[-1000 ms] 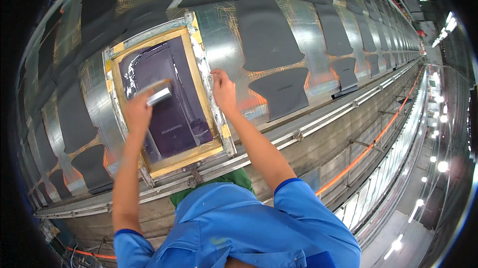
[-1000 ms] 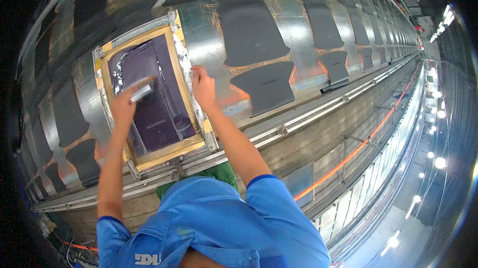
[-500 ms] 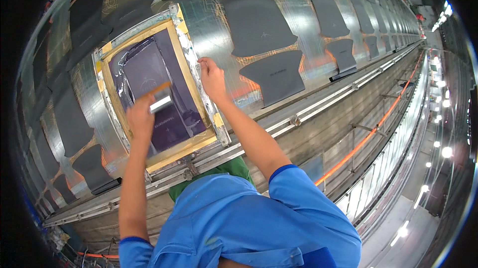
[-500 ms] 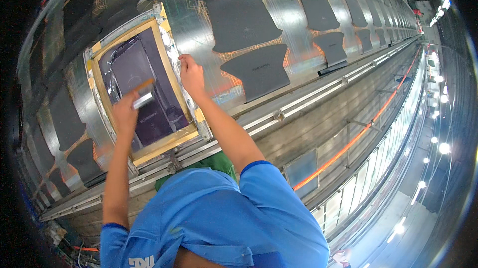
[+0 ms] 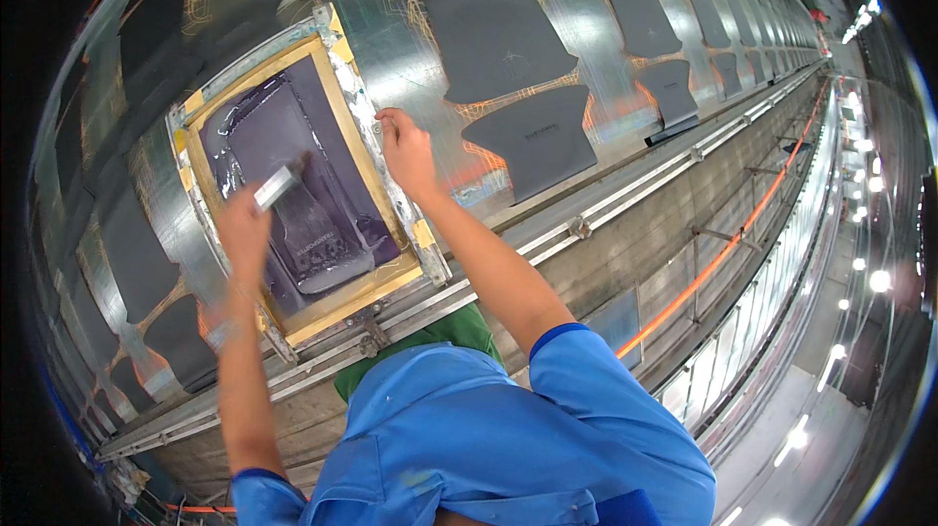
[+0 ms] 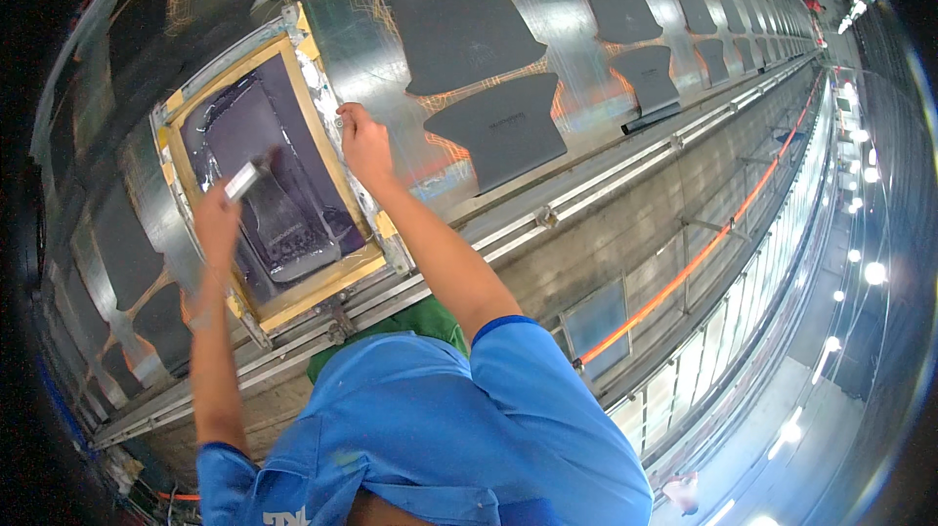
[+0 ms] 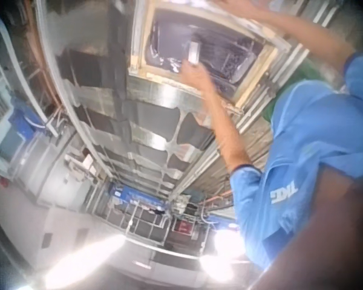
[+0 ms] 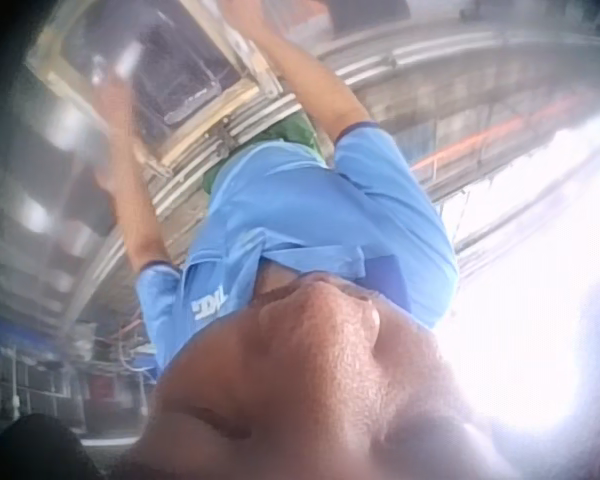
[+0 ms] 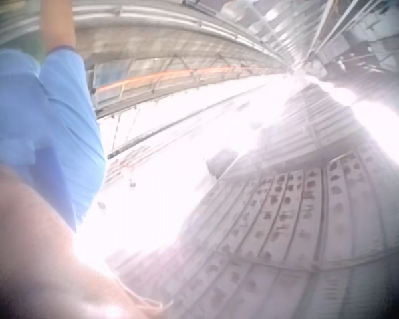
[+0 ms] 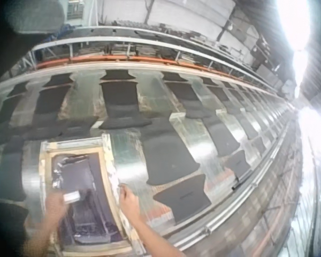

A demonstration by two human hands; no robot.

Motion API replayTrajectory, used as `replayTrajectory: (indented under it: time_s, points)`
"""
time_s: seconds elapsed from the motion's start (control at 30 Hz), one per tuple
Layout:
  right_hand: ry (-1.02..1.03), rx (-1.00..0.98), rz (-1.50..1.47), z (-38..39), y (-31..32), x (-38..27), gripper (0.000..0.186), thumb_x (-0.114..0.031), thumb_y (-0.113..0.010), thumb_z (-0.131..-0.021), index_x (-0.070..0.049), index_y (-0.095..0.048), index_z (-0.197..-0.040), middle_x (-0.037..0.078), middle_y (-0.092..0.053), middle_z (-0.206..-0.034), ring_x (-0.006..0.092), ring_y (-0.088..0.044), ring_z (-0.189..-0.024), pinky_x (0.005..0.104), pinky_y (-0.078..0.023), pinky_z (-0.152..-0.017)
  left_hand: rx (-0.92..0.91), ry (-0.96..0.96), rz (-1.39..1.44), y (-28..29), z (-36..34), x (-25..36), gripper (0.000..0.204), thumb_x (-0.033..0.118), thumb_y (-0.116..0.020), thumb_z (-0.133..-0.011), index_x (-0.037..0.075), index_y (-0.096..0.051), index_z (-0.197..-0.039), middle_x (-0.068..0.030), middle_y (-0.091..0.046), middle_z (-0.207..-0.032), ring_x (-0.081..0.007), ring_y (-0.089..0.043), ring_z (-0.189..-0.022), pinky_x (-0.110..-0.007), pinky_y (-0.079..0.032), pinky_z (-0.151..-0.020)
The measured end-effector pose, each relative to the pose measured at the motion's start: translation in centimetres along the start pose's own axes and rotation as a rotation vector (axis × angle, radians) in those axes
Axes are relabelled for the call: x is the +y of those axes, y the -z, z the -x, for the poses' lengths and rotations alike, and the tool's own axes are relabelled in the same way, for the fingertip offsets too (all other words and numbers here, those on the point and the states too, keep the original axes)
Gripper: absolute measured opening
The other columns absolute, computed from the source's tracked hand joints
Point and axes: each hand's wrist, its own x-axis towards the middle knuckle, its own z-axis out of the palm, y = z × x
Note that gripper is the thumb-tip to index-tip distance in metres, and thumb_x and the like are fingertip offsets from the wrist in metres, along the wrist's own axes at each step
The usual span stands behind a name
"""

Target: The person uses a squeegee to spread purple ink across a screen-printing frame placed over a dark mat. They repeatedly pull the squeegee across the screen to evenly distribute the ink, then lift the frame to reveal the printed mat underneath.

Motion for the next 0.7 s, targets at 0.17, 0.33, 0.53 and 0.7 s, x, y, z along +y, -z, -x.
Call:
replayTrajectory:
  time_s: [0.17,0.33,0.53,0.7]
  points:
    - [0.115,0.041,0.001,-0.3,-1.3,1.9,0.019,-0.02,-0.056,-0.1,-0.008,-0.067,-0.111,0.017,-0.059,-0.064,0.0307,-0.058,-0.054,0.0428,-0.045,-0.057,-0.043,-0.084,-0.142,2.6,-13.1,-1.4,0.036,0.024,-0.073,-0.08,0.008,-0.072,-0.112,-0.0171,-0.071,-0.092,-0.0343,-0.068,-0.086,-0.043,-0.052,-0.075]
    - [0.01,-0.005,0.115,1.0,1.5,0.3,0.021,-0.019,-0.056,-0.1,-0.01,-0.067,-0.116,0.015,-0.059,-0.065,0.0183,-0.052,-0.053,0.0388,-0.044,-0.055,0.036,-0.061,-0.096,1.7,-5.8,4.9,0.037,0.006,-0.062,-0.078,0.017,-0.076,-0.109,-0.0139,-0.073,-0.103,-0.0332,-0.069,-0.093,-0.041,-0.053,-0.084]
    - [-0.013,-0.011,0.107,1.6,3.0,-1.6,0.019,-0.018,-0.055,-0.1,-0.011,-0.068,-0.11,0.015,-0.059,-0.061,0.0281,-0.058,-0.053,0.0438,-0.045,-0.056,0.227,-0.304,-0.063,-0.5,5.1,4.0,0.035,-0.003,-0.069,-0.069,0.018,-0.075,-0.095,0.0013,-0.075,-0.101,-0.0161,-0.068,-0.094,-0.036,-0.04,-0.072]
    - [0.0,-0.005,0.134,1.9,3.2,-0.9,0.018,-0.019,-0.054,-0.101,-0.012,-0.068,-0.109,0.015,-0.055,-0.058,0.0271,-0.055,-0.05,0.0443,-0.044,-0.055,0.044,-0.114,-0.062,2.2,-4.6,4.4,0.023,0.017,-0.068,-0.081,0.019,-0.078,-0.101,-0.0073,-0.074,-0.096,-0.0286,-0.07,-0.086,-0.043,-0.05,-0.072]
